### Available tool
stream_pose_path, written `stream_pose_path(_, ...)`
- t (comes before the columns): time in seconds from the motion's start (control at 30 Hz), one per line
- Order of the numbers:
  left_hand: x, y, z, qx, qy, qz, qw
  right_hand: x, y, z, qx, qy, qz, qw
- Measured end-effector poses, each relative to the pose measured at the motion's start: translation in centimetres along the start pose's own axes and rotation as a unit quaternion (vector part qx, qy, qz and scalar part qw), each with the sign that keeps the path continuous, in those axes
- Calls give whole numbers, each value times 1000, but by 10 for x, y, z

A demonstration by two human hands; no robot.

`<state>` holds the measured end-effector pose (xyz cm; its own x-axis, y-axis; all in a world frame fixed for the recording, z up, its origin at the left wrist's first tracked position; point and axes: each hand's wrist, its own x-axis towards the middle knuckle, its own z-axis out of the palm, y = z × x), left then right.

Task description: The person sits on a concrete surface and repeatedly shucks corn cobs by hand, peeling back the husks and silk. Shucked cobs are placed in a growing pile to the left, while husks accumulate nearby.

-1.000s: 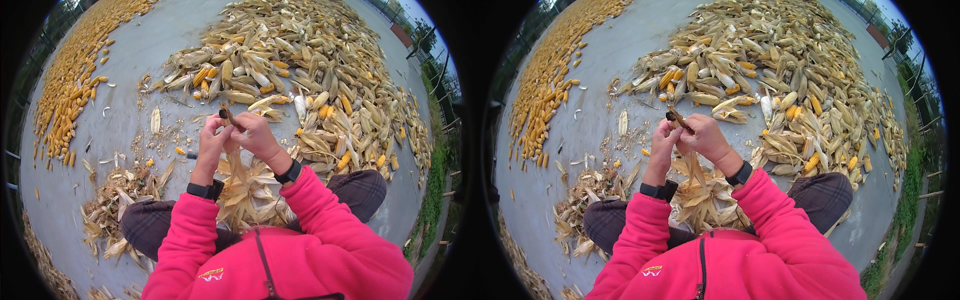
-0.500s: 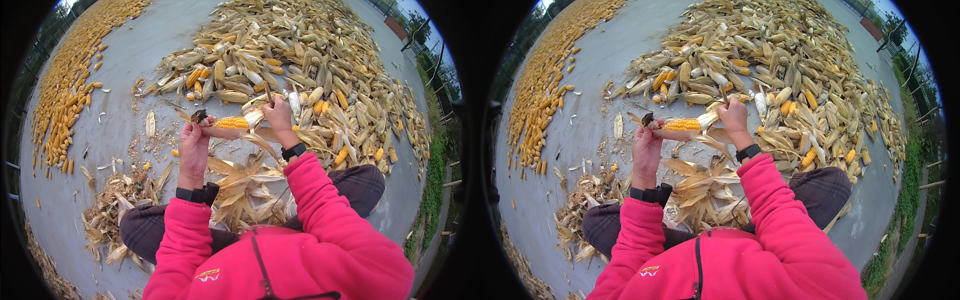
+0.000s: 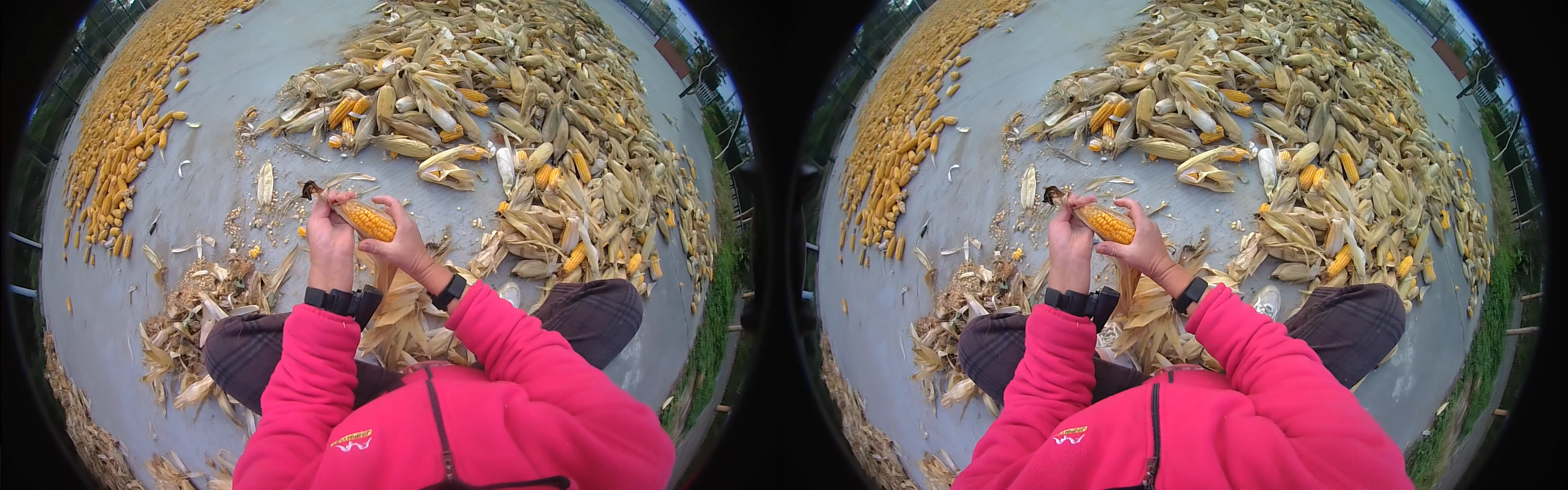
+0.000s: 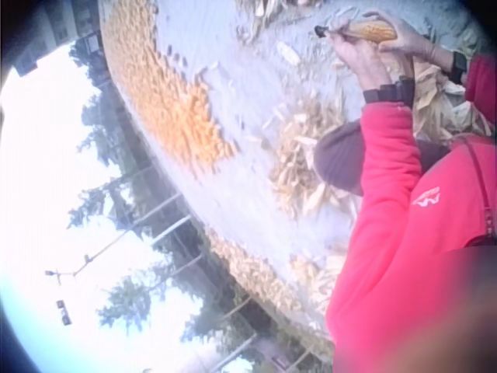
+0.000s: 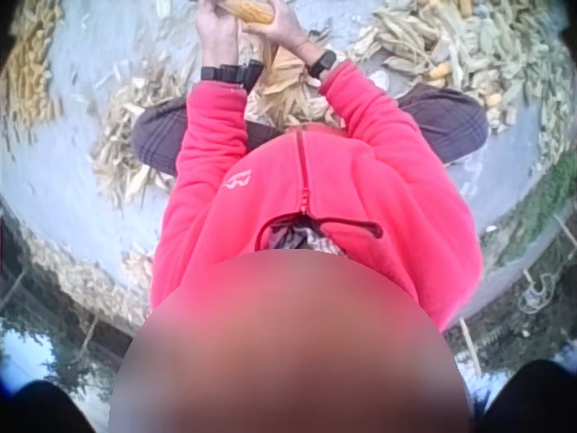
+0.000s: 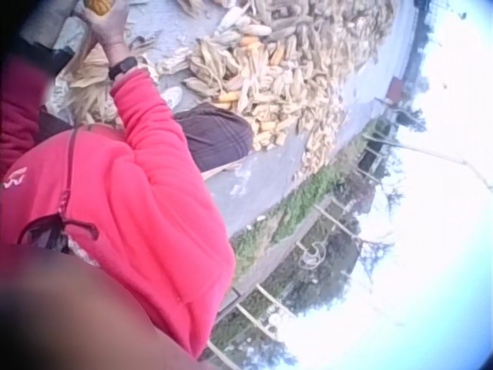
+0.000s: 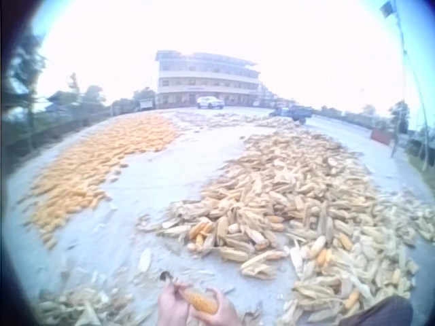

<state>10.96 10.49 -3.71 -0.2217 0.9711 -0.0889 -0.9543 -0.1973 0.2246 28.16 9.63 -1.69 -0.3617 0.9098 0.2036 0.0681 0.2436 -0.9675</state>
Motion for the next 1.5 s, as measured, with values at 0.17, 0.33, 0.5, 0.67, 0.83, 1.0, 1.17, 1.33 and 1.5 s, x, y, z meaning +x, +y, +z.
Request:
stream_pose_path(0.17, -15, 0, 20, 143, 76, -7, 987, 22, -7, -27, -143, -31, -117, 982)
stream_pose_path(0.33, -27, -14, 54, 351, 139, 12, 926, 31, -44, -52, -198, -19, -136, 970)
stream_pose_path(0.5, -47, -15, 76, 276, 118, -93, 949, 24, -61, -50, -111, -59, -200, 972)
stream_pose_path(0.67, -33, -32, 15, 351, 132, -16, 927, 21, -57, -44, -86, -145, -67, 983)
stream_pose_path(0.83, -7, -32, -59, 836, 177, 24, 518, 15, -44, -44, -95, -27, -125, 987)
stream_pose_path(1.0, -25, -31, -35, 844, 27, 290, 450, 17, -12, -54, 165, -10, 169, 972)
stream_pose_path(1.17, -36, -40, 1, 625, -122, -249, 730, 11, 3, -56, 235, -19, 170, 957)
stream_pose_path(1.33, -58, -87, -17, 677, -19, -142, 722, 12, 21, -38, 238, 0, 195, 951)
stream_pose_path(1.5, -96, -106, -38, 813, -404, -50, 417, 21, 136, -101, 225, -79, 548, 801)
